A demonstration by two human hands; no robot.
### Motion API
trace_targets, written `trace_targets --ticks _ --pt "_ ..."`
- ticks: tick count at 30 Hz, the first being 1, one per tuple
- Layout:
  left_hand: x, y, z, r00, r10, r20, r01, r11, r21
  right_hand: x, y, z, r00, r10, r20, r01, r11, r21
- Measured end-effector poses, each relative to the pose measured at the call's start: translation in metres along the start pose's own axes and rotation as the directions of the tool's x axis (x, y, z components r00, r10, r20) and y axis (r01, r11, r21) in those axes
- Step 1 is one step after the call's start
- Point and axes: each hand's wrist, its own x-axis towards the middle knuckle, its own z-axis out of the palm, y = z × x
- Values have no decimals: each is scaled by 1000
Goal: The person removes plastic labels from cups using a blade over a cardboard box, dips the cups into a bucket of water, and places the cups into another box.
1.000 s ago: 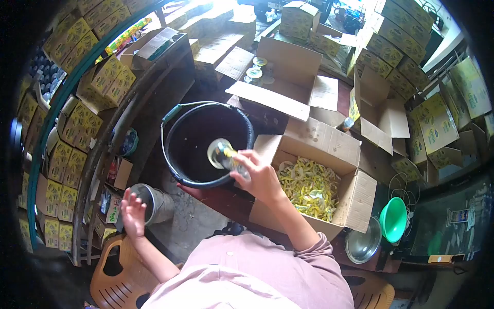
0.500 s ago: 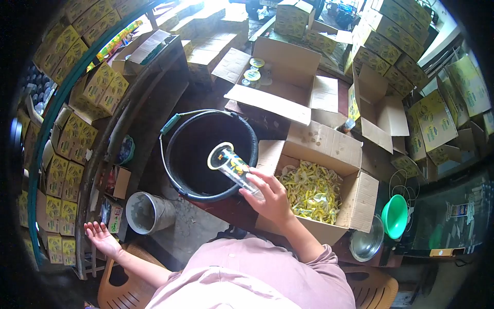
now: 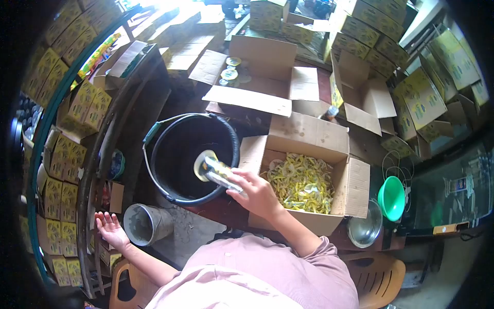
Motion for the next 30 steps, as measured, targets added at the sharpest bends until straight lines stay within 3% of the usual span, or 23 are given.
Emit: trace_targets --ticks 1,2,4,5,6,7,8,9,11,13,14,15,16,17,18,21,25,30 --pt "3 -10 -2 999 -13 34 14 1000 -20 -3 11 2 998 -52 39 53 998 -21" --pt "6 -19 -6 999 -38 21 37 999 30 -5 13 -2 998 8 -58 -7 1000 25" --pt "-5 -36 17 995 89 50 -99 952 288 -2 24 -20 960 107 -259 -76 989 129" --pt "-13 -44 31 986 147 82 -168 895 413 3 32 -32 895 271 -355 -163 938 307" --pt "-27 -51 50 948 241 206 -317 708 631 9 46 -55 854 219 -473 -131 968 212" --pt "-30 -68 53 885 282 370 -462 631 623 7 72 -81 822 205 -531 -229 973 22" --pt "-40 -77 68 867 219 448 -484 590 647 11 91 -105 748 210 -629 -251 968 25" --pt "-52 -86 85 843 152 516 -506 548 666 19 103 -135 711 62 -700 -324 913 -248" --pt "-65 -103 107 805 60 591 -531 516 671 25 167 -186 710 -80 -700 -333 838 -433" --pt "-69 -121 116 796 -15 605 -502 543 674 36 207 -218 731 178 -658 -498 799 -337" --pt "-70 -124 120 783 -8 622 -530 513 675 42 230 -227 771 146 -620 -483 768 -420" --pt "-70 -126 122 770 -2 638 -558 483 675 49 245 -231 757 275 -593 -571 720 -394" --pt "-68 -127 120 770 14 638 -569 468 676 50 274 -234 795 207 -570 -523 710 -472" --pt "-67 -128 118 776 -6 631 -567 433 701 48 303 -234 830 143 -538 -473 693 -545" --pt "-67 -128 119 778 -10 629 -567 420 708 51 315 -232 815 237 -529 -524 690 -499" --pt "-69 -128 120 787 -16 617 -564 388 729 51 343 -218 845 261 -466 -512 644 -568" --pt "-67 -131 121 795 -18 607 -563 350 749 40 383 -194 804 467 -369 -594 597 -539" --pt "-64 -129 115 821 -50 569 -512 376 772 26 421 -178 786 481 -389 -618 591 -519"
